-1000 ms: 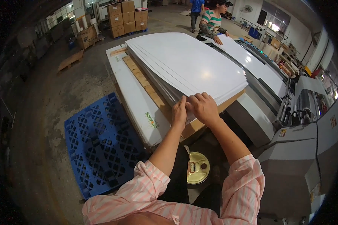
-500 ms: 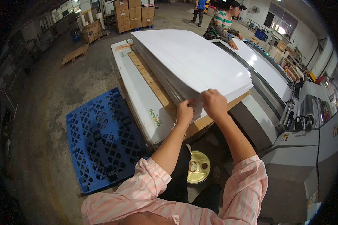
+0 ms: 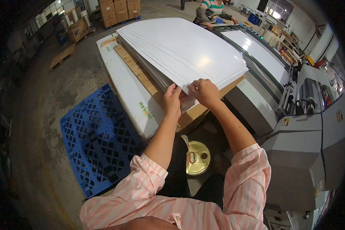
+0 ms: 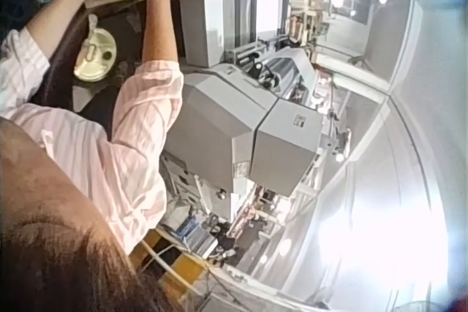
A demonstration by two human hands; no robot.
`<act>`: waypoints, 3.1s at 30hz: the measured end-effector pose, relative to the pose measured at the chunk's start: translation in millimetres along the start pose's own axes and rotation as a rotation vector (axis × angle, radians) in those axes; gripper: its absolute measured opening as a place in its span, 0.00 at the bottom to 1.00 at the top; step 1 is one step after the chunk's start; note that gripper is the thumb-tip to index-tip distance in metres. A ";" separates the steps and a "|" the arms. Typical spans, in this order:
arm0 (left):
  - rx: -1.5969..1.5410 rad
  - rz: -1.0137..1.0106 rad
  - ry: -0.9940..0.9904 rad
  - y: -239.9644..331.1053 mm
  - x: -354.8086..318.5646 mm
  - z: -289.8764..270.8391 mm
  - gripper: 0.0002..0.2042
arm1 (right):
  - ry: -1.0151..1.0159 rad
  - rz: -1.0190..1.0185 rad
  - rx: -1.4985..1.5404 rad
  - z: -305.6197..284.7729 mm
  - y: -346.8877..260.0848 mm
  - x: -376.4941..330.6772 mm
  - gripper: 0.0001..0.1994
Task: The recorder is folding and stacking large sheets of paper or thin plastic at a workstation.
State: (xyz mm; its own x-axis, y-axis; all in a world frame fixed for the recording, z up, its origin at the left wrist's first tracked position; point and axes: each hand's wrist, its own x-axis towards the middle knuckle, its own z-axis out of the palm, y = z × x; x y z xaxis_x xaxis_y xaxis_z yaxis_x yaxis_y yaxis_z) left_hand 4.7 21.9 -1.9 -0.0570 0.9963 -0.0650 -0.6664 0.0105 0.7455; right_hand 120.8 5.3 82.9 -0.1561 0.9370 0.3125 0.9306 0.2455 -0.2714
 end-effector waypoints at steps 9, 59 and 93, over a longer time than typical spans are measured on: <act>-0.071 -0.026 -0.012 2.4 -4.6 2.4 0.24 | -0.134 0.100 0.195 -8.2 -5.2 5.5 0.17; 0.330 0.119 0.011 -2.8 -0.5 3.1 0.16 | 0.217 -0.398 -0.207 3.5 -12.4 -10.3 0.07; 0.173 -0.021 0.097 8.0 -11.0 13.2 0.26 | 0.140 -0.166 -0.251 24.2 17.1 -8.6 0.08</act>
State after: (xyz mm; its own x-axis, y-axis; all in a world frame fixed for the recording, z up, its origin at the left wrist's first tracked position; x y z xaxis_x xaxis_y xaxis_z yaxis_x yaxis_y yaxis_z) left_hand 9.8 12.1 13.6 -0.1212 0.9829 -0.1386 -0.5309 0.0538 0.8458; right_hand 130.1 7.5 53.5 -0.2814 0.8421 0.4601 0.9516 0.3065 0.0211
